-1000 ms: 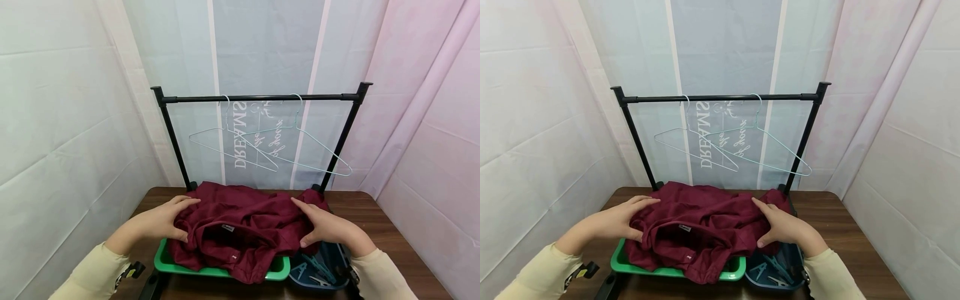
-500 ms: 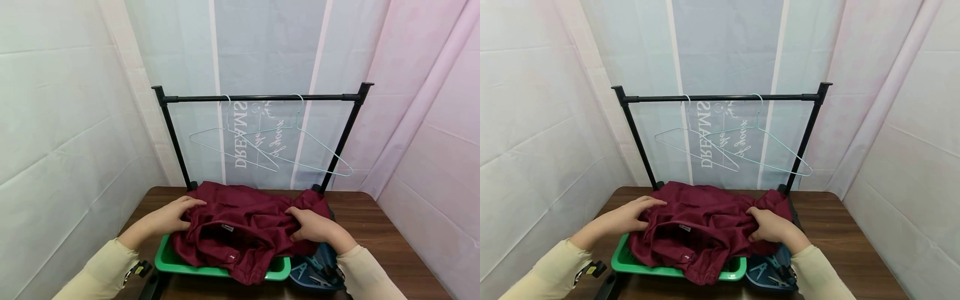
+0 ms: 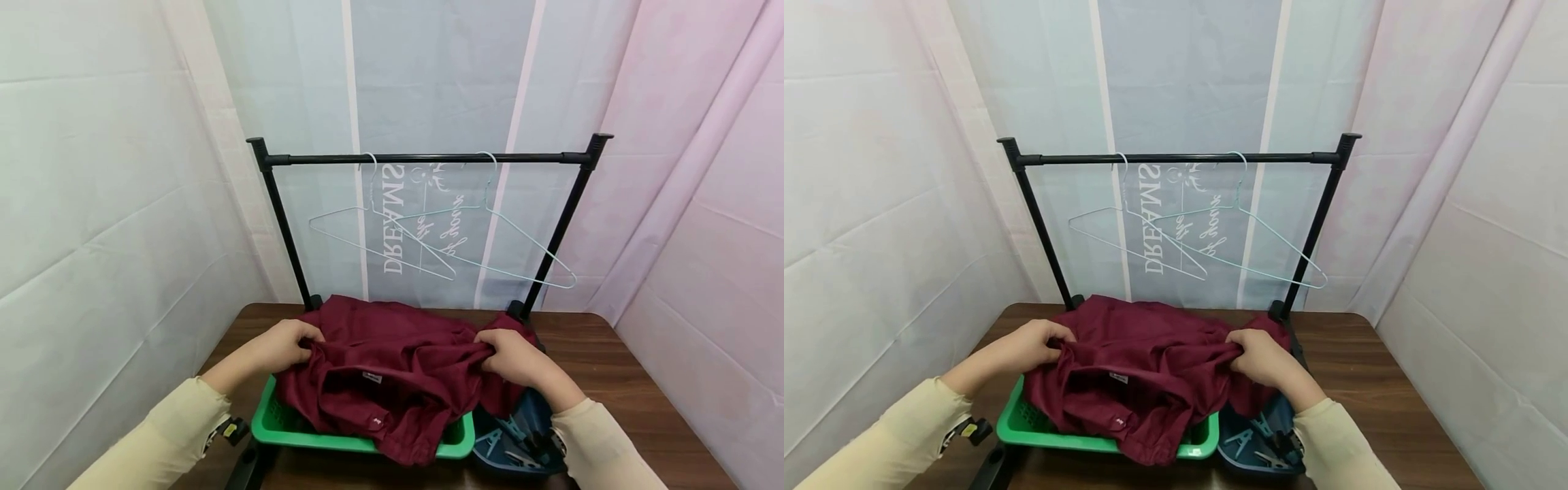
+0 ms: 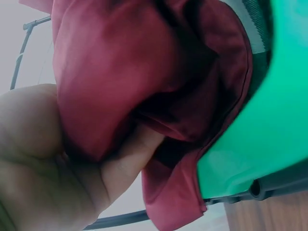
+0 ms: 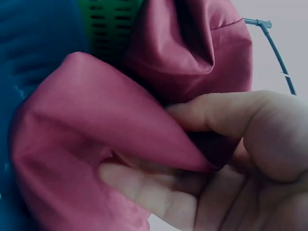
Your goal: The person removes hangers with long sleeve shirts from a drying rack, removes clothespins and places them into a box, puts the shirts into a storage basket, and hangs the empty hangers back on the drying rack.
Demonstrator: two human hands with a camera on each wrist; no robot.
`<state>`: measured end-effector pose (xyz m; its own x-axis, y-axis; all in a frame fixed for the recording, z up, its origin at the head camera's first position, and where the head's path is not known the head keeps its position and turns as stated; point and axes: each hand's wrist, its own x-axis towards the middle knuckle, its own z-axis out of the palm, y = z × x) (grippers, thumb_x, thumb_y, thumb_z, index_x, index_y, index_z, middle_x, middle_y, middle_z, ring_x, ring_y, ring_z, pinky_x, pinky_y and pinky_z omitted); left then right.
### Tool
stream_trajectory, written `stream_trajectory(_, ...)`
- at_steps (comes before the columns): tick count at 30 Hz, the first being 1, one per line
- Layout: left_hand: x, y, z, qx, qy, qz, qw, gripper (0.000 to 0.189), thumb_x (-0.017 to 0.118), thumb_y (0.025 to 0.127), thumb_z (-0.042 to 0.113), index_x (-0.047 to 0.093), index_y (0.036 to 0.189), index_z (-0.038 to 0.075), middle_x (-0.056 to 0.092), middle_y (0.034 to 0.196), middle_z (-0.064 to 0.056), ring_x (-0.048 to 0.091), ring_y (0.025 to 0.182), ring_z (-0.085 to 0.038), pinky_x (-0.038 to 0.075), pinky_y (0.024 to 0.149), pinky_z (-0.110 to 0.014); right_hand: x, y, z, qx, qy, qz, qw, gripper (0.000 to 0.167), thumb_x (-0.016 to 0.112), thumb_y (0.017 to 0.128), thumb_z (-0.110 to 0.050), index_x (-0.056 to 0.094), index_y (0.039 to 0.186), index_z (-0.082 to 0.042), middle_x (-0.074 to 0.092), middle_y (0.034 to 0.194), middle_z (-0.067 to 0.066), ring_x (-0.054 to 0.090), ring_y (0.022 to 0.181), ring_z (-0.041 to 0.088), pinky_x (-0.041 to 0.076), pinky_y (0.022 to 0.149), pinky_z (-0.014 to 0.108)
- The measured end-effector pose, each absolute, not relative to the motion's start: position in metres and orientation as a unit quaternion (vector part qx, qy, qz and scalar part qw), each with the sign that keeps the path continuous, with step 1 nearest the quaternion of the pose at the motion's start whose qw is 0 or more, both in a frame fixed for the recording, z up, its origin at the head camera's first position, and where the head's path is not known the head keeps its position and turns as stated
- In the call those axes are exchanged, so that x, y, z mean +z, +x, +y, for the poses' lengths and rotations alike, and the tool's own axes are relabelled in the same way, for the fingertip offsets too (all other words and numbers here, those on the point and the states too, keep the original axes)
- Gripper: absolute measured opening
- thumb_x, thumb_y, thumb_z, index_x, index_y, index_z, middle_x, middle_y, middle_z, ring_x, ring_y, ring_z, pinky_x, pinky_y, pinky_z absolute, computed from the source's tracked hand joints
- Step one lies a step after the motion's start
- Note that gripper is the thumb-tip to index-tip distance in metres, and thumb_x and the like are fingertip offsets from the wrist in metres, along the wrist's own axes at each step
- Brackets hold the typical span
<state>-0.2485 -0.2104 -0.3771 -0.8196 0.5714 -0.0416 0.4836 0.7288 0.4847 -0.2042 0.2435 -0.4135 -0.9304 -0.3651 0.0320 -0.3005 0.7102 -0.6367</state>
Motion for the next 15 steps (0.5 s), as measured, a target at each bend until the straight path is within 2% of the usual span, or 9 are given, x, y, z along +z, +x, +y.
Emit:
stream_trajectory(5,-0.364,-0.251,-0.209,0.270,0.241,0.928,0.089,0.028,0.068,0.084,0.000,0.077,0.097,0.023,0.070,0.096,0.004,0.056,0.084,-0.014,0.047,0.072,-0.029,-0.404,-0.202,0.242,-0.413,-0.128,0.901,0.048,0.019,0.068,0.084,-0.001,0.069,0.101,-0.010,0.066,0.085,0.006,0.061,0.057,0.021,0.056,0.052,0.039)
stream_trajectory(11,-0.344,-0.251,-0.209,0.303,0.202,0.929,0.071,0.018,0.067,0.087,0.005,0.076,0.099,0.016,0.071,0.092,0.000,0.059,0.077,-0.015,0.049,0.068,-0.032,-0.387,-0.202,0.238,-0.475,-0.095,0.874,0.034,0.018,0.065,0.089,-0.002,0.069,0.106,-0.005,0.067,0.093,0.010,0.064,0.073,0.021,0.058,0.059,0.038)
stream_trajectory(15,-0.329,-0.253,-0.210,0.316,0.180,0.930,0.046,0.014,0.068,0.088,0.010,0.075,0.100,0.012,0.071,0.090,0.000,0.061,0.081,-0.016,0.050,0.072,-0.032,-0.373,-0.202,0.235,-0.515,-0.094,0.851,0.035,0.016,0.061,0.094,-0.003,0.067,0.109,0.000,0.066,0.094,0.012,0.064,0.080,0.022,0.060,0.064,0.038)
